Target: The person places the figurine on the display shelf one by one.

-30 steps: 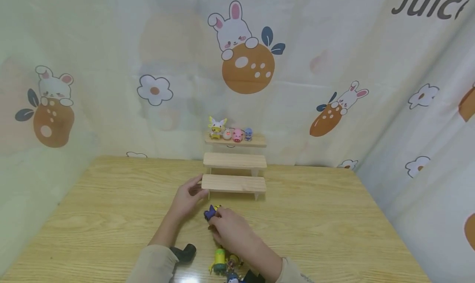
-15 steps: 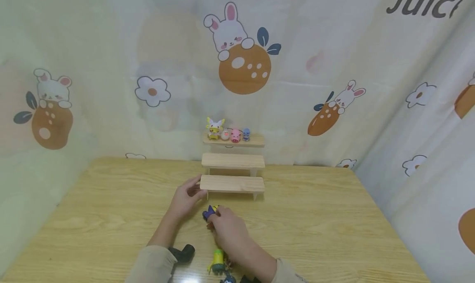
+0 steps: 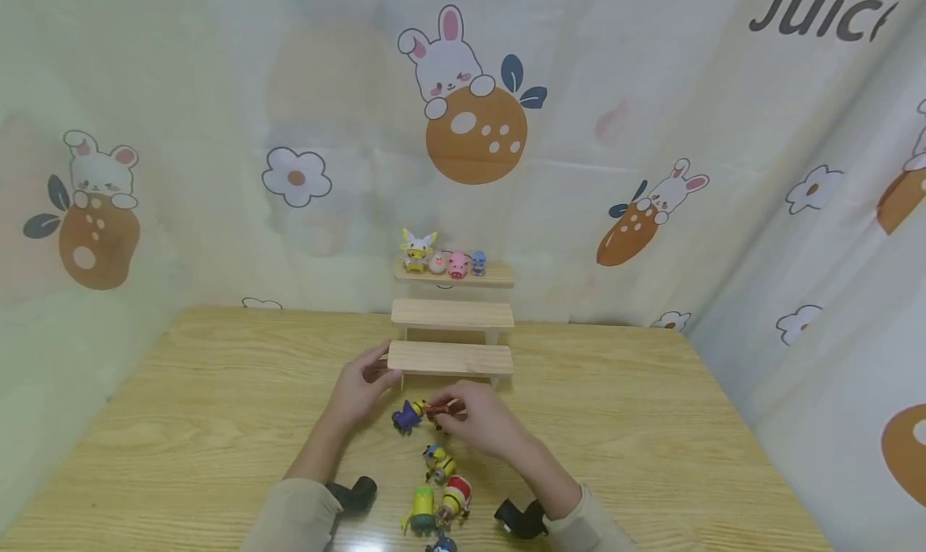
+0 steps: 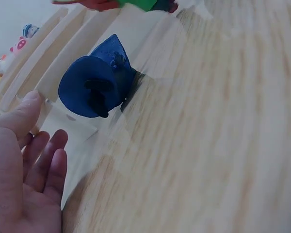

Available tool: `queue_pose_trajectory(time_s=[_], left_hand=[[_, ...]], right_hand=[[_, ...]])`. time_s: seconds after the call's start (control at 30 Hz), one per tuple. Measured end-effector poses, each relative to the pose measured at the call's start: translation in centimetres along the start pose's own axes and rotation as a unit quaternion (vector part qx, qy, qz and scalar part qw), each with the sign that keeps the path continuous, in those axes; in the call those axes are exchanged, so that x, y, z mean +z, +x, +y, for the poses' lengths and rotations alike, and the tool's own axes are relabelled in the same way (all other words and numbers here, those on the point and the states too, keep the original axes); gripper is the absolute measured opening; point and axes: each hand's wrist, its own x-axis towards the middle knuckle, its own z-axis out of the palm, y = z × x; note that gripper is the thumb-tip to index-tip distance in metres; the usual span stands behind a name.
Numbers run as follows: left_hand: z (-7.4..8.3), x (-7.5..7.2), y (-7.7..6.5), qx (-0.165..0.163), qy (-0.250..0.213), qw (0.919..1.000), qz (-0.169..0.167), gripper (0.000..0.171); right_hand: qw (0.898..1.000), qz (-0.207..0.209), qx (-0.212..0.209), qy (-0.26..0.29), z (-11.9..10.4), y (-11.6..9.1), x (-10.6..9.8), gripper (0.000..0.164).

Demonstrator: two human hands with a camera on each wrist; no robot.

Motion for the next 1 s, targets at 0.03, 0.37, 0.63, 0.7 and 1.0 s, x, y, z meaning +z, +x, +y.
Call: queue_pose_trajectory(time_s=[0.03,0.37,0.63,0.7,1.0], left_hand=[[0.0,0.0,0.0,0.000,0.002,1.0000,0.000,0.061],[-0.8,0.2,0.5,-0.003,0.005,1.0000,0.003,0.062],[-3.7,0.7,1.6,0.003,0.010,0.9999,0.008,0.065],[-3.8,0.7,1.6,0.003,0.010,0.9999,0.010,0.066],[-3.9,0.5,1.7,0.011,-0.003,0.9999,0.010,0.067]], right_hand=[[1.000,-0.006,-0.002,0.015,0.4,0.0,-0.2,0.016],[0.997,-0.014,-0.002,0.076,2.9,0.4,-1.2,0.014],[0.992,0.011,0.021,0.126,3.9,-0.4,-1.2,0.019],[0.991,0.027,0.024,0.132,3.7,-0.6,-0.8,0.022],[0.991,0.123,0.025,0.055,2.3,-0.6,0.6,0.021]])
